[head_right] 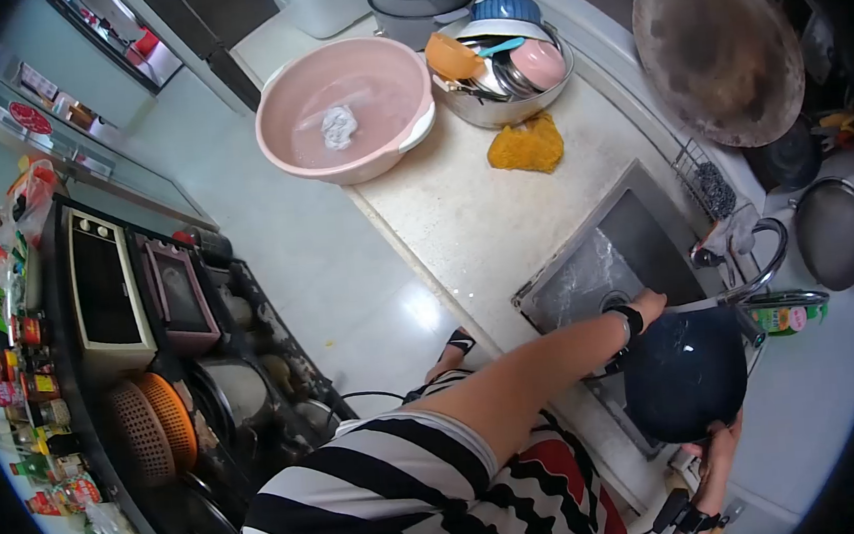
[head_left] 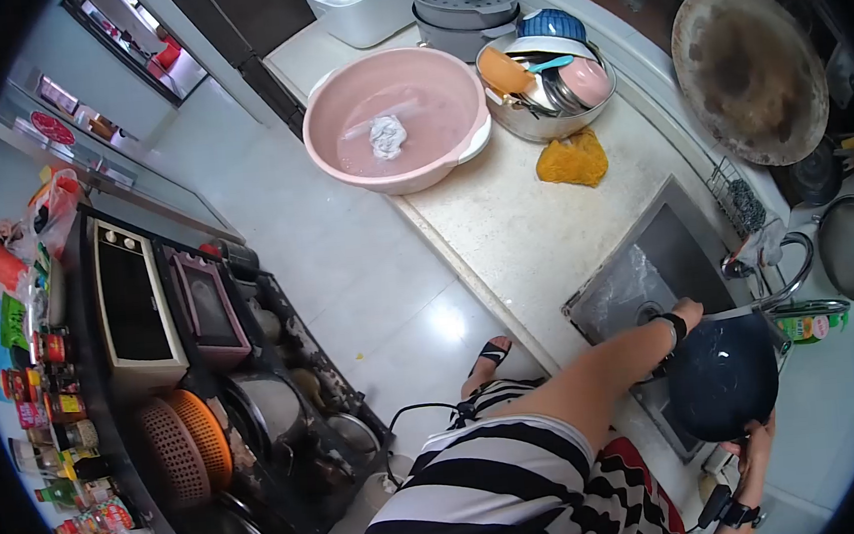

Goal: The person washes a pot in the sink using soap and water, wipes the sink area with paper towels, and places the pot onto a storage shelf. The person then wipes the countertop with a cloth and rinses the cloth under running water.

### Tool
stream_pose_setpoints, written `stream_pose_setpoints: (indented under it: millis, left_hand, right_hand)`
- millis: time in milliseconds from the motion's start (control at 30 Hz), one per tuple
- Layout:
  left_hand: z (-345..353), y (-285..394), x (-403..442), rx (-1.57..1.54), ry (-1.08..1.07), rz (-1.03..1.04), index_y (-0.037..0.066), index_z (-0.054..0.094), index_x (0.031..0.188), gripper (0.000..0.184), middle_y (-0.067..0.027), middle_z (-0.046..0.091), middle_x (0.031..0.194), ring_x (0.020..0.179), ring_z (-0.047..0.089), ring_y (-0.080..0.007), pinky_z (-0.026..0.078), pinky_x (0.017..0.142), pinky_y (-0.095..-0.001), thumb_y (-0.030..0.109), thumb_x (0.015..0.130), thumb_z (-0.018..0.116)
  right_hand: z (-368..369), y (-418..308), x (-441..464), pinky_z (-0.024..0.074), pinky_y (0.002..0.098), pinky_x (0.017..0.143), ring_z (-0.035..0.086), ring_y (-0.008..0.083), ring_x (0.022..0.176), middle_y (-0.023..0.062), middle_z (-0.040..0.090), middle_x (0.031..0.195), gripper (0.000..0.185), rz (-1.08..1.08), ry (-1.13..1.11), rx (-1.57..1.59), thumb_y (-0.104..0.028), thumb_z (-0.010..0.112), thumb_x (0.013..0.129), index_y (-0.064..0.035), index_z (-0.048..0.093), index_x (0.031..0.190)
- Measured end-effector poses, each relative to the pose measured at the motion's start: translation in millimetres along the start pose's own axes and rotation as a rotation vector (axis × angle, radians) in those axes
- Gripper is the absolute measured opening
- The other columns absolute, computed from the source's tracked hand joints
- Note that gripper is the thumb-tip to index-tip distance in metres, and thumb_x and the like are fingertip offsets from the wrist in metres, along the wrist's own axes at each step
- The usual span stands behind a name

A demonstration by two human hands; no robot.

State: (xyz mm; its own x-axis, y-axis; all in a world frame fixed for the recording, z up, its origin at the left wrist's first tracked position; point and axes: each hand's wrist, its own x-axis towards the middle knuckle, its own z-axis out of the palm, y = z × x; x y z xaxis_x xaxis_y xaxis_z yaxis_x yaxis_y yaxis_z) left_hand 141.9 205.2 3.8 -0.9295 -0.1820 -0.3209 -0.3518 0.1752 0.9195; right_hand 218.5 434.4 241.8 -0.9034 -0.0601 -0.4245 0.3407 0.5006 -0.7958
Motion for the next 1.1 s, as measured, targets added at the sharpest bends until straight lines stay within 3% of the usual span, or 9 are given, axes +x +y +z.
stream_pose_setpoints:
  millis: [67,300,433,633,767,900,967,1033,1100]
  left_hand:
    - [3,37,-10,-0.331,0.226,-0.327,-0.003,0.065,0.095,0.023,-0.0225,0.065,0.097,0.098,0.062,-0.0343,0.049,0.085,-0.0439,0.012,0.086,0.051]
    - [-12,46,-23,-0.387,0.177,-0.142,-0.010,0.061,0.104,0.062,-0.0296,0.058,0.110,0.110,0.053,-0.0415,0.039,0.098,-0.0432,0.046,0.094,0.035]
    - [-48,45,-44,-0.176,0.014,-0.125,-0.009,0.061,0.106,0.065,-0.0274,0.058,0.114,0.111,0.054,-0.0381,0.042,0.095,-0.0409,0.051,0.081,0.058]
    - [-87,21,-77,0.086,-0.139,-0.100,-0.003,0.064,0.106,0.052,-0.0226,0.065,0.100,0.094,0.064,-0.0302,0.051,0.080,-0.0378,0.033,0.071,0.074]
    - [-92,9,-102,-0.506,-0.328,-0.443,-0.005,0.055,0.120,0.053,-0.0244,0.057,0.119,0.096,0.063,-0.0301,0.051,0.079,-0.0394,0.025,0.079,0.070]
    - [-91,13,-122,-0.335,-0.050,-0.270,0.001,0.040,0.132,0.060,-0.0227,0.050,0.127,0.108,0.057,-0.0331,0.052,0.079,-0.0432,0.014,0.079,0.066]
    - [-93,22,-137,-0.489,0.039,-0.291,0.007,0.027,0.139,0.067,-0.0224,0.042,0.134,0.110,0.054,-0.0381,0.056,0.069,-0.0461,0.004,0.080,0.057]
    - [-99,34,-158,-0.599,0.120,-0.301,0.014,0.016,0.145,0.074,-0.0224,0.036,0.139,0.110,0.053,-0.0412,0.059,0.059,-0.0461,-0.003,0.081,0.050]
    - [-105,44,-176,-0.629,0.154,-0.300,0.017,0.013,0.147,0.077,-0.0227,0.035,0.140,0.109,0.054,-0.0417,0.060,0.054,-0.0446,-0.004,0.081,0.047]
  right_hand:
    - [6,-17,-3,0.0586,0.0385,0.042,0.064,0.0315,0.070,0.0164,0.052,0.108,0.073,-0.053,0.022,-0.086,-0.004,0.041,0.066,-0.0121,0.031,0.138]
    - [17,-25,7,0.0585,0.0344,0.042,0.062,0.0266,0.071,0.0138,0.053,0.109,0.066,-0.035,-0.013,-0.042,-0.002,0.040,0.069,-0.0080,0.034,0.135]
    - [19,-4,26,0.0589,0.0345,0.043,0.062,0.0257,0.075,0.0118,0.053,0.108,0.063,0.042,-0.043,0.029,-0.001,0.042,0.071,-0.0093,0.037,0.133]
    - [16,55,79,0.0610,0.0445,0.062,0.062,0.0302,0.090,0.0112,0.055,0.112,0.046,0.098,-0.186,0.248,0.001,0.052,0.076,-0.0076,0.045,0.121]
    - [45,51,85,0.0611,0.0420,0.064,0.061,0.0294,0.098,0.0118,0.053,0.119,0.043,0.094,-0.260,0.282,0.001,0.051,0.081,-0.0072,0.044,0.123]
    - [65,53,99,0.0582,0.0428,0.072,0.059,0.0298,0.104,0.0123,0.055,0.118,0.041,0.094,-0.309,0.322,0.001,0.053,0.080,-0.0056,0.046,0.120]
    - [61,73,148,0.0546,0.0378,0.075,0.059,0.0286,0.102,0.0119,0.054,0.118,0.036,0.162,-0.167,-0.074,0.001,0.054,0.080,-0.0046,0.049,0.115]
    - [38,130,239,0.0509,0.0301,0.074,0.059,0.0234,0.096,0.0110,0.055,0.114,0.039,-0.022,-0.253,-0.132,-0.002,0.057,0.079,-0.0027,0.051,0.117]
    - [81,101,203,0.0467,0.0283,0.082,0.060,0.0189,0.086,0.0126,0.055,0.116,0.041,-0.998,0.273,-0.511,-0.006,0.055,0.087,-0.0001,0.047,0.127]
